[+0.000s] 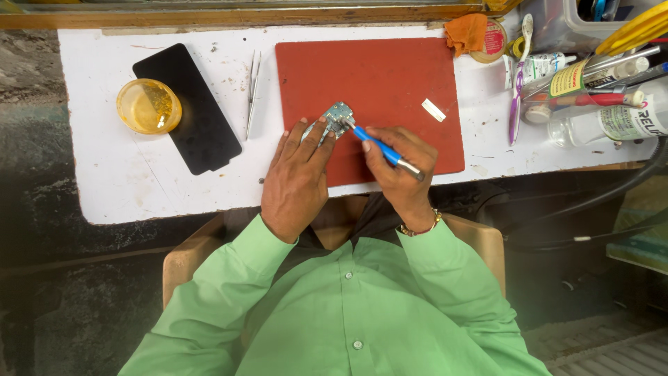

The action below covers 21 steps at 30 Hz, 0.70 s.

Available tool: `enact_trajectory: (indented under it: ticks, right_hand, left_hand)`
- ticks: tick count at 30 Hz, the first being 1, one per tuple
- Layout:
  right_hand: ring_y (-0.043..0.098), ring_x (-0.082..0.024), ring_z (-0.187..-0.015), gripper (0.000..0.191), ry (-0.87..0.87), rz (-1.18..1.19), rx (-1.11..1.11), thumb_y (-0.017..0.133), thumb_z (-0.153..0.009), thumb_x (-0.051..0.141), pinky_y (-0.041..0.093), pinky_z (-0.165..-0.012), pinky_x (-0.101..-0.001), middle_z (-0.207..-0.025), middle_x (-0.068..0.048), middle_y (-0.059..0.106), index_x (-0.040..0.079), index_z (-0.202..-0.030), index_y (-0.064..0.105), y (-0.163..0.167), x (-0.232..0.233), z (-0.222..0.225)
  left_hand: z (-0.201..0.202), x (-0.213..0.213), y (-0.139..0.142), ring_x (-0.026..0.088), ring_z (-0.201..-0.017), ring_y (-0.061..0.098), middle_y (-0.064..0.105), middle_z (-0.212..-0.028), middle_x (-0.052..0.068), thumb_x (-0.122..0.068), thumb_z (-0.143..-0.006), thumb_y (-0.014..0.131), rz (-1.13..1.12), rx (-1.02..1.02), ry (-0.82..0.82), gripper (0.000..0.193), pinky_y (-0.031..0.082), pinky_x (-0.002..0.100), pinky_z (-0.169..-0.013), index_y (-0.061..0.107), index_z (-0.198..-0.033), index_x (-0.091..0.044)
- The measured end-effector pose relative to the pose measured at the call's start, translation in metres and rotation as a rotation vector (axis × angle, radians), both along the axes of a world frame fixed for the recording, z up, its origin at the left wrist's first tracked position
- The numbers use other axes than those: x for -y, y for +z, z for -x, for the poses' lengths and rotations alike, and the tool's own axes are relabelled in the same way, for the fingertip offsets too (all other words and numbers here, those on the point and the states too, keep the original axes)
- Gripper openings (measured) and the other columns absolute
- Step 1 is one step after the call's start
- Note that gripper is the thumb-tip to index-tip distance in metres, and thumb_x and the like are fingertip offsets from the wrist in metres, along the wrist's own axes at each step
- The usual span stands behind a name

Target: The person works on a phone motherboard at a repair bench, rubbing the board with a small block, brushing it, and picking at components with tweezers. They then apply flux from a small container and solder points on the board using a soldering iron.

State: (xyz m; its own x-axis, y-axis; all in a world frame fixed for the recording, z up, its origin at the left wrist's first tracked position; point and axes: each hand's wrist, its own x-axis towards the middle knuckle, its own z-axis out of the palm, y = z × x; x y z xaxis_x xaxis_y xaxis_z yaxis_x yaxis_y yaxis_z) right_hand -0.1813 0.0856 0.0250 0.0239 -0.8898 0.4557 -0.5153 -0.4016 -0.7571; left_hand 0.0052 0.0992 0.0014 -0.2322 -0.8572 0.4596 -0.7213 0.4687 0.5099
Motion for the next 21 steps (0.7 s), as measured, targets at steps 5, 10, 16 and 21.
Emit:
enact_trajectory:
  ticks: [5,10,16,21]
  right_hand:
    - [0.068,-0.012,-0.072,0.015,0.024,-0.028,0.064,0.074,-0.095,0.002,0.052,-0.062,-0.0234,-0.089,-0.01,0.073,-0.005,-0.108,0.074,-0.0017,0.0001,-0.0003]
    - [0.066,-0.014,-0.068,0.015,0.01,-0.022,0.004,0.075,-0.094,0.001,0.05,-0.06,-0.0245,-0.084,-0.012,0.072,-0.006,-0.107,0.075,-0.0007,0.0007,0.0006]
    - [0.07,-0.014,-0.072,0.015,0.037,-0.011,0.04,0.074,-0.094,0.0,0.053,-0.062,-0.0241,-0.088,-0.011,0.074,-0.006,-0.108,0.074,-0.0016,0.0013,-0.0002]
    - [0.069,-0.014,-0.071,0.014,0.039,-0.039,0.039,0.074,-0.094,-0.001,0.053,-0.061,-0.0245,-0.087,-0.011,0.074,-0.006,-0.107,0.075,-0.003,0.0009,0.0011]
  left_hand:
    - [-0.0004,0.0002,-0.0001,0.038,-0.136,0.052,0.059,-0.143,0.014,0.003,-0.09,0.06,-0.001,0.01,0.003,0.041,0.044,0.052,-0.113,0.067,-0.131,-0.001]
    - [-0.0003,0.0006,0.0001,0.038,-0.136,0.052,0.059,-0.143,0.014,0.004,-0.091,0.06,0.004,0.003,-0.001,0.041,0.044,0.052,-0.113,0.067,-0.131,-0.001]
    - [-0.0005,0.0002,0.0008,0.037,-0.136,0.052,0.06,-0.143,0.014,0.005,-0.091,0.06,0.008,-0.009,-0.001,0.041,0.045,0.051,-0.113,0.067,-0.13,-0.001]
    - [0.0001,0.0003,0.0005,0.037,-0.136,0.052,0.059,-0.143,0.013,0.005,-0.09,0.06,0.016,-0.003,0.0,0.041,0.045,0.052,-0.112,0.067,-0.131,-0.001]
